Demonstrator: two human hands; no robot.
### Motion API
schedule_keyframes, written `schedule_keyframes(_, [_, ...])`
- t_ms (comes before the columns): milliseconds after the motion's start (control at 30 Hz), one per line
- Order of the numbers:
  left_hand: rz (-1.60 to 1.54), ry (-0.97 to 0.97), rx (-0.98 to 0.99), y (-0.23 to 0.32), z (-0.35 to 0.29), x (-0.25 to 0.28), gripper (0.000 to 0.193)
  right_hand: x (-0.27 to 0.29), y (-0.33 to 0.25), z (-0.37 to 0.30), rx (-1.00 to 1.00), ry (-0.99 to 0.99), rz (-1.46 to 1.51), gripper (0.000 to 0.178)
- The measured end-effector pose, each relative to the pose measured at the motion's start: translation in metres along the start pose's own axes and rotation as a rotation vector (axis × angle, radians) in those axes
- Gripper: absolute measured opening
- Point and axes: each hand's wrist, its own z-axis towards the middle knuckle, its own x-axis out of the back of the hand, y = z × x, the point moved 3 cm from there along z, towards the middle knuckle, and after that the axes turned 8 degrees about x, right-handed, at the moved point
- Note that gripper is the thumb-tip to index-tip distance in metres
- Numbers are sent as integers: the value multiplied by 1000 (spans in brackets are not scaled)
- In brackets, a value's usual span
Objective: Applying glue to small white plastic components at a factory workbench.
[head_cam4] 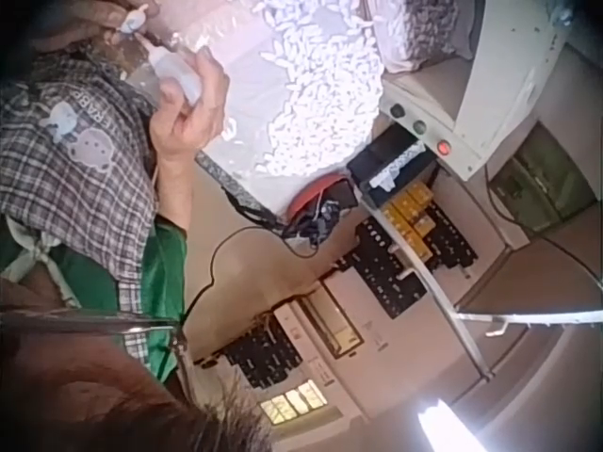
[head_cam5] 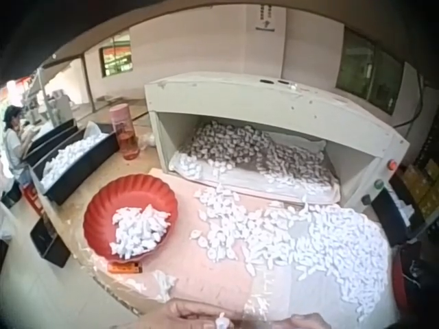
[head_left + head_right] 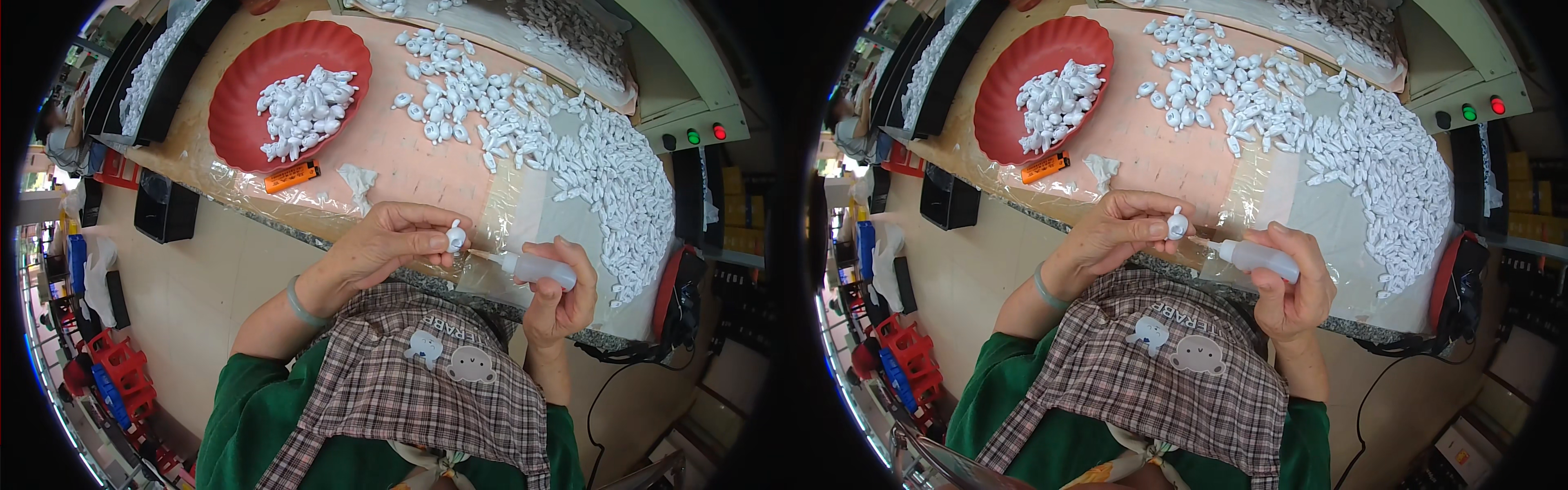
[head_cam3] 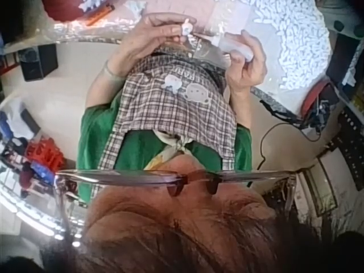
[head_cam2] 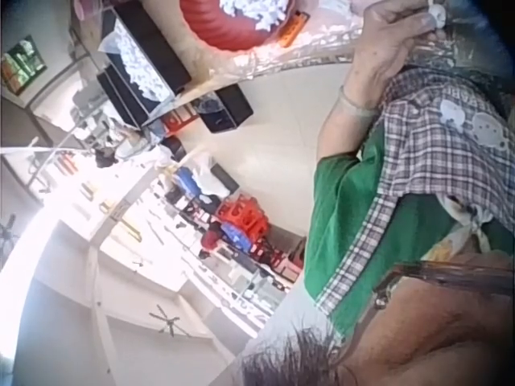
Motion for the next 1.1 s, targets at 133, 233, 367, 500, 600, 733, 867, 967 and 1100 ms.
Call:
schedule_keyframes(133, [0,-4,0,-1,1,1,35,0,0,0,5,-16,9,45])
schedule_keyframes(233, [6,-10,0,-1,1,2,35,1,0,0,10,-31,0,45])
schedule_keyframes(367, [14,-3,28,-1,1,1,34,0,1,-1,11,-33,2,45])
schedule_keyframes(500, [-5,-13,41,-3,0,1,34,0,0,0,0,-35,15,45])
schedule_keyframes(600, [-25,-27,65,-4,0,0,34,0,0,-1,3,-35,16,44])
schedule_keyframes(733, [-29,-56,86,-5,0,0,36,0,-1,-1,19,-45,7,44])
schedule_keyframes(867, [-30,-76,90,-6,0,0,38,0,-2,-2,51,-47,-20,44])
schedule_keyframes(967, [-60,-105,98,-7,1,0,35,0,-2,-4,90,-26,-44,43])
schedule_keyframes(1100, [-73,-182,71,-8,2,2,30,1,-8,-1,143,-66,-130,43])
